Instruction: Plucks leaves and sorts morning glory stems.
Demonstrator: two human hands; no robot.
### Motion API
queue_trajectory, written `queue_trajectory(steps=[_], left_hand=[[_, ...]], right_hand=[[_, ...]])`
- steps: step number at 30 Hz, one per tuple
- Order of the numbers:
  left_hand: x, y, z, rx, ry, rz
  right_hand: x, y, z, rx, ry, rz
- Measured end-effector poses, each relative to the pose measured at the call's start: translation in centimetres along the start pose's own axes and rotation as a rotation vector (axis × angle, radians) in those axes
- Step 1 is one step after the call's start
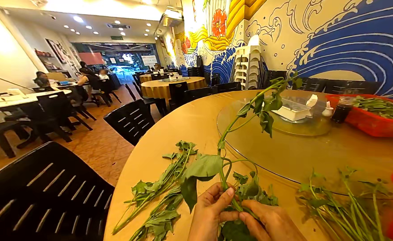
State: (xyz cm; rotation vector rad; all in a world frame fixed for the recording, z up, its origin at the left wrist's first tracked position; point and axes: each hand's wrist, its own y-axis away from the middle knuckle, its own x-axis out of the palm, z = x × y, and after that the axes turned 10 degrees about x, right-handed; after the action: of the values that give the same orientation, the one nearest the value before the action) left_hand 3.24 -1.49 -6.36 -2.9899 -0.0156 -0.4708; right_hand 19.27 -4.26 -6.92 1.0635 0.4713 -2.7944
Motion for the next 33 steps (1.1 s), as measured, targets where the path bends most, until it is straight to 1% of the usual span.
queue_trajectory(steps=[3, 8, 10, 11, 12, 13, 15, 17, 19, 20, 21, 23, 24, 25, 27, 29, 31, 33], left_hand=[[0.4, 0.2, 0.0, 0.019, 0.021, -0.059], [0.4, 0.2, 0.2, 0.075, -0.003, -0.082], [0.5, 0.2, 0.0, 0.107, -0.024, -0.09], [0.4, 0.2, 0.1, 0.132, -0.037, -0.107], [0.3, 0.0, 0.1, 0.161, -0.048, -0.131], [0.0, -0.2, 0.1, 0.183, -0.056, -0.152], [-0.5, -0.5, 0.0, 0.205, -0.064, -0.161], [-0.5, -0.4, -0.1, 0.214, -0.077, -0.123], [-0.2, -0.2, 0.1, 0.212, -0.078, -0.059], [-0.1, 0.0, 0.2, 0.21, -0.078, -0.023], [-0.1, 0.1, 0.3, 0.207, -0.083, 0.015], [-0.2, 0.2, 0.4, 0.217, -0.097, 0.097], [-0.3, 0.3, 0.5, 0.23, -0.111, 0.151], [-0.4, 0.4, 0.6, 0.247, -0.124, 0.213], [-0.9, 0.3, 0.8, 0.296, -0.128, 0.344], [-1.3, 0.0, 1.1, 0.338, -0.119, 0.427], [-1.7, -0.2, 1.1, 0.345, -0.129, 0.473], [-1.8, -0.2, 0.9, 0.328, -0.139, 0.488]], right_hand=[[0.5, 0.0, -0.2, -0.028, 0.02, -0.079], [0.3, -0.2, -0.7, -0.012, -0.03, -0.098], [0.1, 0.0, -0.6, 0.025, -0.018, -0.108], [0.2, 0.1, -0.6, 0.048, -0.013, -0.149], [0.1, 0.1, -0.5, 0.082, 0.0, -0.188], [-0.3, 0.1, -0.3, 0.137, 0.009, -0.186], [-1.7, 0.0, 0.1, 0.258, -0.006, -0.077], [-3.2, -0.1, 0.3, 0.281, 0.031, 0.101], [-4.1, -0.1, 0.5, 0.265, 0.13, 0.228], [-4.1, 0.1, 0.7, 0.252, 0.161, 0.197], [-3.8, 0.3, 0.8, 0.218, 0.164, 0.1], [-3.1, 0.3, 0.6, 0.064, 0.092, -0.137], [-2.9, 0.1, 0.4, -0.01, 0.048, -0.201], [-2.8, -0.2, 0.2, -0.069, 0.012, -0.218], [-2.8, -0.7, -0.4, -0.144, -0.058, -0.154], [-2.8, -1.1, -1.2, -0.189, -0.126, -0.077], [-2.9, -1.3, -1.6, -0.241, -0.153, -0.074], [-2.9, -1.3, -1.7, -0.275, -0.119, -0.109]])
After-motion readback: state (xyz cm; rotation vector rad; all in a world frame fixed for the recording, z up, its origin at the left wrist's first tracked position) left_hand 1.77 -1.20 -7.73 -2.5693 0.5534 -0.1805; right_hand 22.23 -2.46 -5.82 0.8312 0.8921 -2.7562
